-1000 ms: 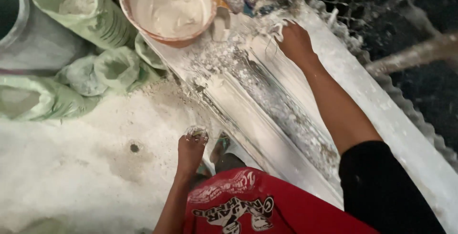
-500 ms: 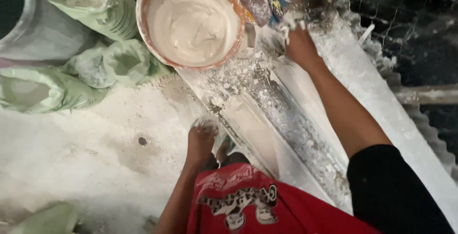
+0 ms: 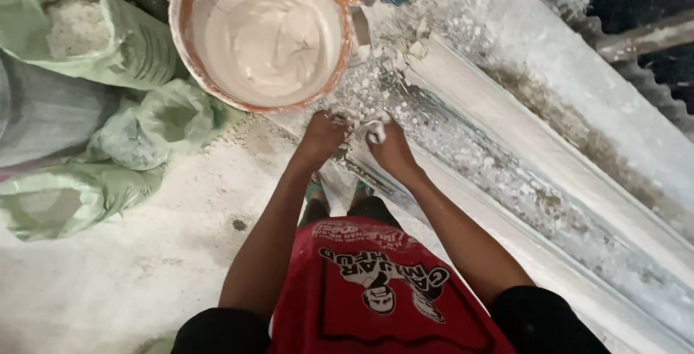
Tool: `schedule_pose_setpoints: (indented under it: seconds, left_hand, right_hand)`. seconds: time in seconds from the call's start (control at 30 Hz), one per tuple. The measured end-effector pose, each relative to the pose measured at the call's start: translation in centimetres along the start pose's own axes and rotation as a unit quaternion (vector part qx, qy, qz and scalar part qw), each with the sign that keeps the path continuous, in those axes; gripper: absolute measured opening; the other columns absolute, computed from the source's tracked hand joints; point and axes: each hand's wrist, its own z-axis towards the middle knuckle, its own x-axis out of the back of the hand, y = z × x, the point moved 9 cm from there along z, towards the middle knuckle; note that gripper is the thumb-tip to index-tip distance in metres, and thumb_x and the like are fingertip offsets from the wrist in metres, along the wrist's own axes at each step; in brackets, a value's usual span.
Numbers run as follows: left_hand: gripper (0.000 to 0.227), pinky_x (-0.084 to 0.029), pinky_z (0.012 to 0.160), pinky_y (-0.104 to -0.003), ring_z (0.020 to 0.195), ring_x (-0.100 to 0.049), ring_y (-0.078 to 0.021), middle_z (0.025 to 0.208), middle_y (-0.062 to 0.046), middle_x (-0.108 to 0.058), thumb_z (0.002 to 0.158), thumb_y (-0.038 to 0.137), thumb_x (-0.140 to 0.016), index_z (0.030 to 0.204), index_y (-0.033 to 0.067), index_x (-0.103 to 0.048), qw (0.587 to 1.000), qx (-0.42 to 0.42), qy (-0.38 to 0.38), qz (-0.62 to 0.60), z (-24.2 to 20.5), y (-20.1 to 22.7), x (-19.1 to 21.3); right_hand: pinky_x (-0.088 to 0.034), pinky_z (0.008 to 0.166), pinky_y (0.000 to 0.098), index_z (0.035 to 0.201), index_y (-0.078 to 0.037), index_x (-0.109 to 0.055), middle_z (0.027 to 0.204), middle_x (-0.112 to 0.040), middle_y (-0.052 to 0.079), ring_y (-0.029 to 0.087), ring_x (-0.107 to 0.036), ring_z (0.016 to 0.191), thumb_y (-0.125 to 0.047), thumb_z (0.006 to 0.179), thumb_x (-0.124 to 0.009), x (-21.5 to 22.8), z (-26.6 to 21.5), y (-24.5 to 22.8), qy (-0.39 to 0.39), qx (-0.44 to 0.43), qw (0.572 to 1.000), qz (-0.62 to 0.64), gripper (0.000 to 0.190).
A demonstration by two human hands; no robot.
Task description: Applying and smoothing plaster mix into long decorative molds by hand and with a scraper.
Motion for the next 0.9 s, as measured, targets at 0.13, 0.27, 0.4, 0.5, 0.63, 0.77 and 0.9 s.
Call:
schedule_pose_setpoints:
  seconds: [0.13,0.27,0.4,0.5,0.63,0.77,0.9]
  left_hand:
    - [0.019,-0.053,0.057,-0.038,0.067,-0.068,-0.0157,0.073,-0.011,-0.071,0.08,0.003,-0.069,0.097,0.0002,-0.076,0.996,-0.065,0.004,0.053,0.9,-0.9,0.8]
    - [0.014,-0.051,0.053,-0.035,0.061,-0.067,-0.0141,0.069,-0.012,-0.07,0.083,0.005,-0.067,0.094,0.0008,-0.075,0.996,-0.071,0.018,0.06,0.6,-1.4,1.7]
    - [0.024,-0.054,0.066,-0.048,0.083,-0.072,-0.0326,0.083,-0.025,-0.072,0.087,0.008,-0.062,0.101,-0.0089,-0.073,0.99,-0.084,0.035,0.108,-0.3,0.1,2.3]
    - [0.025,-0.056,0.074,-0.054,0.096,-0.073,-0.0423,0.091,-0.029,-0.072,0.087,0.01,-0.062,0.1,-0.0093,-0.071,0.98,-0.086,0.061,0.167,-0.1,0.1,2.6]
    - [0.032,-0.059,0.09,-0.054,0.109,-0.069,-0.0474,0.107,-0.034,-0.069,0.092,0.009,-0.063,0.111,-0.0168,-0.063,0.966,-0.104,0.125,0.201,-1.1,2.4,3.5]
    - [0.024,-0.06,0.077,-0.052,0.097,-0.071,-0.0474,0.101,-0.032,-0.069,0.091,0.007,-0.065,0.1,-0.0149,-0.069,0.942,-0.161,0.118,0.27,-0.2,1.8,2.7]
    - [0.024,-0.058,0.082,-0.052,0.1,-0.068,-0.0423,0.107,-0.027,-0.065,0.09,0.01,-0.069,0.096,-0.0127,-0.071,0.887,-0.202,0.104,0.402,-1.9,4.4,0.7]
  right_hand:
    - [-0.024,0.108,0.0826,0.123,0.001,-0.066,0.16,-0.034,0.035,0.066,-0.018,0.146,-0.027,0.084,-0.077,-5.5,0.2,4.9,-0.191,-0.103,0.937,-0.274,0.05]
    - [-0.029,0.113,0.0739,0.12,0.008,-0.068,0.158,-0.039,0.031,0.059,-0.021,0.149,-0.014,0.083,-0.077,-7.8,2.3,4.8,-0.212,-0.137,0.905,-0.342,0.044]
    - [-0.031,0.115,0.0706,0.12,0.006,-0.069,0.154,-0.045,0.027,0.055,-0.023,0.15,-0.025,0.078,-0.086,-8.5,3.2,5.3,-0.194,-0.161,0.897,-0.364,0.055]
    - [-0.037,0.112,0.0685,0.114,0.004,-0.073,0.141,-0.056,0.025,0.053,-0.033,0.146,-0.023,0.081,-0.081,-9.5,4.1,7.2,-0.157,-0.126,0.899,-0.389,0.044]
    - [-0.047,0.101,0.0684,0.103,0.003,-0.077,0.119,-0.069,0.026,0.055,-0.047,0.136,-0.013,0.079,-0.08,-6.7,3.9,5.3,-0.053,0.012,0.928,-0.37,0.029]
    - [-0.041,0.107,0.0675,0.1,0.002,-0.073,0.111,-0.066,0.026,0.059,-0.052,0.122,-0.022,0.091,-0.073,-2.9,2.5,4.3,0.014,0.049,0.984,-0.169,0.025]
    - [-0.058,0.081,0.0419,0.12,0.005,-0.064,0.109,-0.073,0.02,0.029,-0.071,0.097,-0.02,0.087,-0.082,-1.2,-1.8,19.2,0.109,-0.265,0.924,0.254,0.046]
